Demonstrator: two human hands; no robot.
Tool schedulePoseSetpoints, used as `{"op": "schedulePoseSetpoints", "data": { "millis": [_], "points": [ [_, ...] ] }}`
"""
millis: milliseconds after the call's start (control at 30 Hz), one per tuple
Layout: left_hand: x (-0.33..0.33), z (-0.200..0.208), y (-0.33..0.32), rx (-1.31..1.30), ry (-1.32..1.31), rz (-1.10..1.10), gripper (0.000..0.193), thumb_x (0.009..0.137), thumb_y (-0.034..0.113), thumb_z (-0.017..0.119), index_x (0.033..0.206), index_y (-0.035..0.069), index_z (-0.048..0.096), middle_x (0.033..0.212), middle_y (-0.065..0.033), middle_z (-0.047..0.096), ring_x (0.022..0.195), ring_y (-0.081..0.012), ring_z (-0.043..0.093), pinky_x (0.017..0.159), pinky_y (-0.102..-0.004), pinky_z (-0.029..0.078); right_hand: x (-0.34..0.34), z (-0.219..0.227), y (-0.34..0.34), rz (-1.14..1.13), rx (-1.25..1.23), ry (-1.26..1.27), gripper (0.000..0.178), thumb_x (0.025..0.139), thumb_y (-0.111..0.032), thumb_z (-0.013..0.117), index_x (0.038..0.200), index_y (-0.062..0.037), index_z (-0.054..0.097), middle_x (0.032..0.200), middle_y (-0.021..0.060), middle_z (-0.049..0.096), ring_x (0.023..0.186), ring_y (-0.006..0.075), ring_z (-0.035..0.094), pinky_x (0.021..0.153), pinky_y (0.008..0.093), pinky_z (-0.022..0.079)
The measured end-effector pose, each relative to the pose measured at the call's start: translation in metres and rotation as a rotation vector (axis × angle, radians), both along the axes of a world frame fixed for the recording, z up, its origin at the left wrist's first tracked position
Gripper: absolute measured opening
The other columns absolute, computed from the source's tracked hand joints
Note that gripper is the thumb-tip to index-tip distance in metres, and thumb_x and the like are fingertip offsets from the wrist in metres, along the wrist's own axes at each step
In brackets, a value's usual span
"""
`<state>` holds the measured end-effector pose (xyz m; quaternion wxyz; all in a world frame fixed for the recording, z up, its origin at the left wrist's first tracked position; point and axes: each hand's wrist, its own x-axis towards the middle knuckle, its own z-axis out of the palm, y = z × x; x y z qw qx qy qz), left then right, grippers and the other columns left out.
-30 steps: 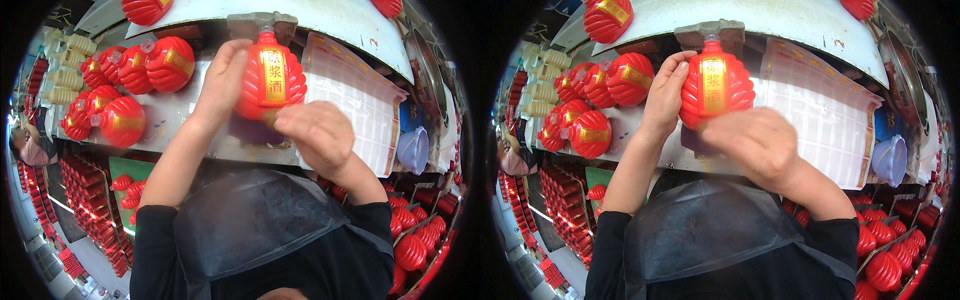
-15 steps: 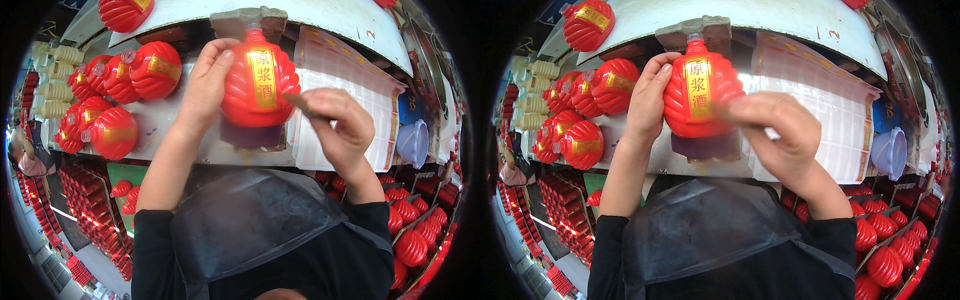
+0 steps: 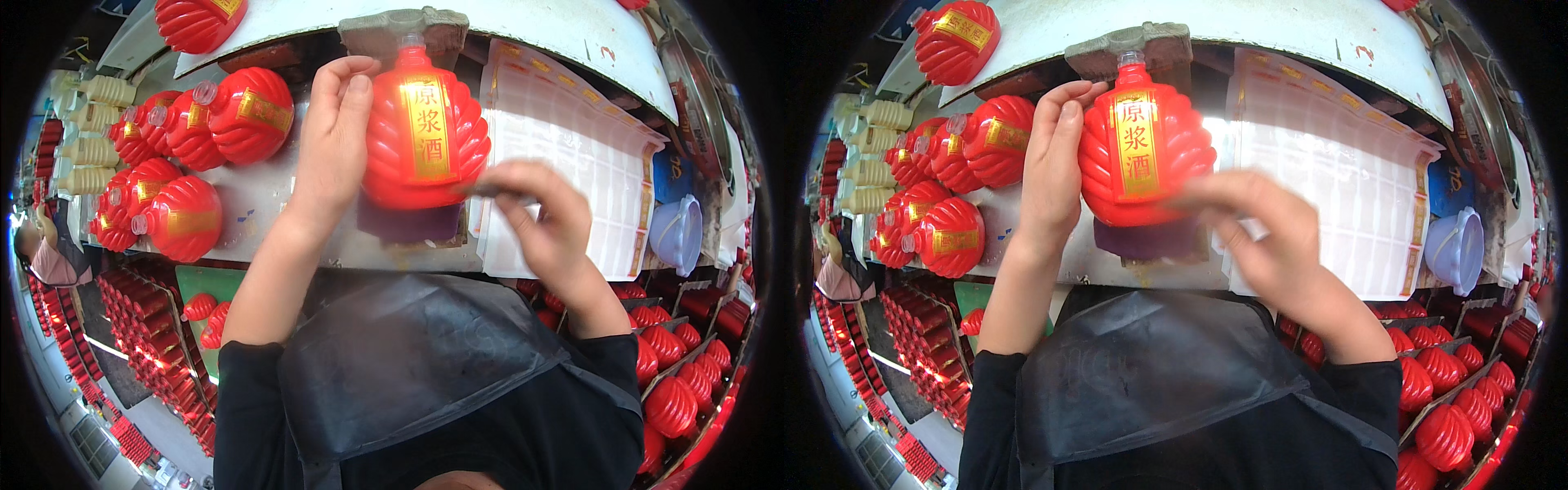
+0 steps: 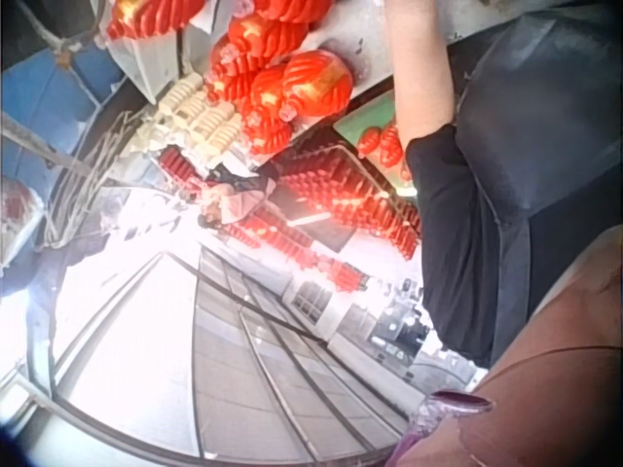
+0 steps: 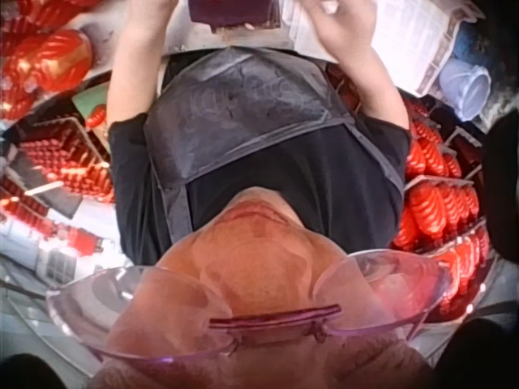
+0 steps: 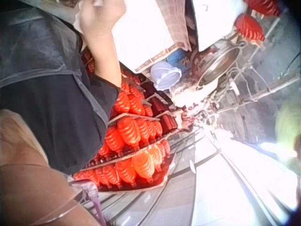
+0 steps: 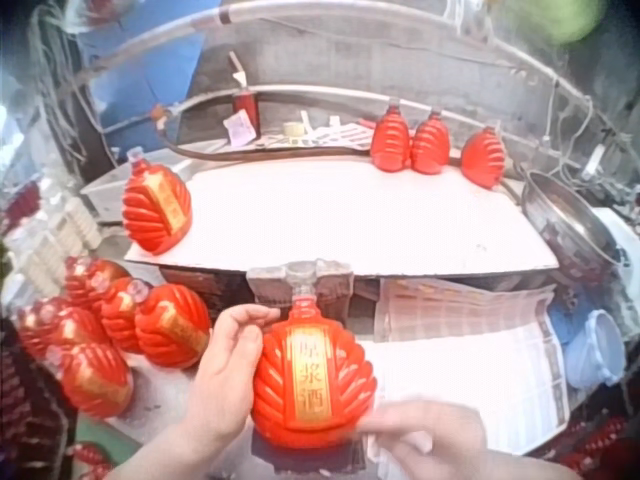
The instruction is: The person repeatedly picks up red plastic bottles, applies a gold label to each bottle, and places the labeled bottles on the work surface. The process is repeated for multiple bottles in a continuous sequence.
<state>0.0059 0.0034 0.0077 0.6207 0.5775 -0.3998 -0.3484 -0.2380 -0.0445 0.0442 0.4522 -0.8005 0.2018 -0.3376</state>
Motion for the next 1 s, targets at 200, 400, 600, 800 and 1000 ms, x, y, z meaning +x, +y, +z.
{"op": "schedulePoseSetpoints", "data": {
  "millis": [200, 400, 600, 800, 1000],
  "points": [
    [-0.027, -0.016, 0.032, -0.194, -0.529, 0.135, 0.075, 0.102, 0.048, 0.067, 0.149, -0.005, 0.041, 0.154, -0.0306, 0.045, 0.141, -0.0396, 0.049, 0.119, -0.0492, 0.037, 0.018, -0.004, -0.013, -0.291, 0.275, 0.226, 0.029, 0.099, -0.017, 0.071, 0.124, -0.003, 0.071, 0.102, 0.0064, 0.061, 0.074, 0.0132, 0.058, 0.069, 0.0289, 0.048],
    [-0.031, -0.019, 0.039, -0.086, -0.606, 0.083, 0.075, 0.095, 0.039, 0.075, 0.148, -0.003, 0.041, 0.159, -0.0331, 0.036, 0.146, -0.0462, 0.04, 0.121, -0.0541, 0.033, 0.032, -0.007, -0.011, -0.303, 0.134, 0.351, 0.071, 0.08, -0.039, 0.088, 0.135, -0.0024, 0.061, 0.078, 0.0049, 0.055, 0.071, 0.0175, 0.056, 0.064, 0.0336, 0.047],
    [-0.03, -0.015, 0.04, -0.094, -0.644, 0.064, 0.069, 0.096, 0.032, 0.074, 0.147, -0.002, 0.043, 0.159, -0.0322, 0.036, 0.146, -0.0462, 0.04, 0.122, -0.0539, 0.032, 0.037, 0.002, -0.011, -0.323, 0.123, 0.414, 0.075, 0.077, -0.038, 0.089, 0.136, -0.002, 0.06, 0.087, 0.0101, 0.064, 0.078, 0.021, 0.062, 0.071, 0.0347, 0.052],
    [-0.028, -0.016, 0.04, -0.102, -0.635, 0.057, 0.067, 0.098, 0.031, 0.072, 0.148, -0.003, 0.044, 0.158, -0.0324, 0.037, 0.147, -0.0465, 0.04, 0.122, -0.0536, 0.032, 0.038, -0.001, -0.009, -0.33, 0.104, 0.418, 0.077, 0.077, -0.039, 0.088, 0.137, -0.0015, 0.06, 0.099, 0.0152, 0.069, 0.086, 0.0245, 0.066, 0.077, 0.0365, 0.054],
    [-0.027, -0.015, 0.04, -0.101, -0.619, 0.042, 0.064, 0.1, 0.031, 0.069, 0.148, -0.003, 0.044, 0.16, -0.0307, 0.037, 0.148, -0.0449, 0.04, 0.123, -0.0519, 0.032, 0.038, -0.001, -0.01, -0.333, 0.083, 0.411, 0.077, 0.077, -0.038, 0.089, 0.138, -0.0014, 0.059, 0.097, 0.0143, 0.069, 0.084, 0.0243, 0.065, 0.076, 0.0368, 0.054]
  ]
}}
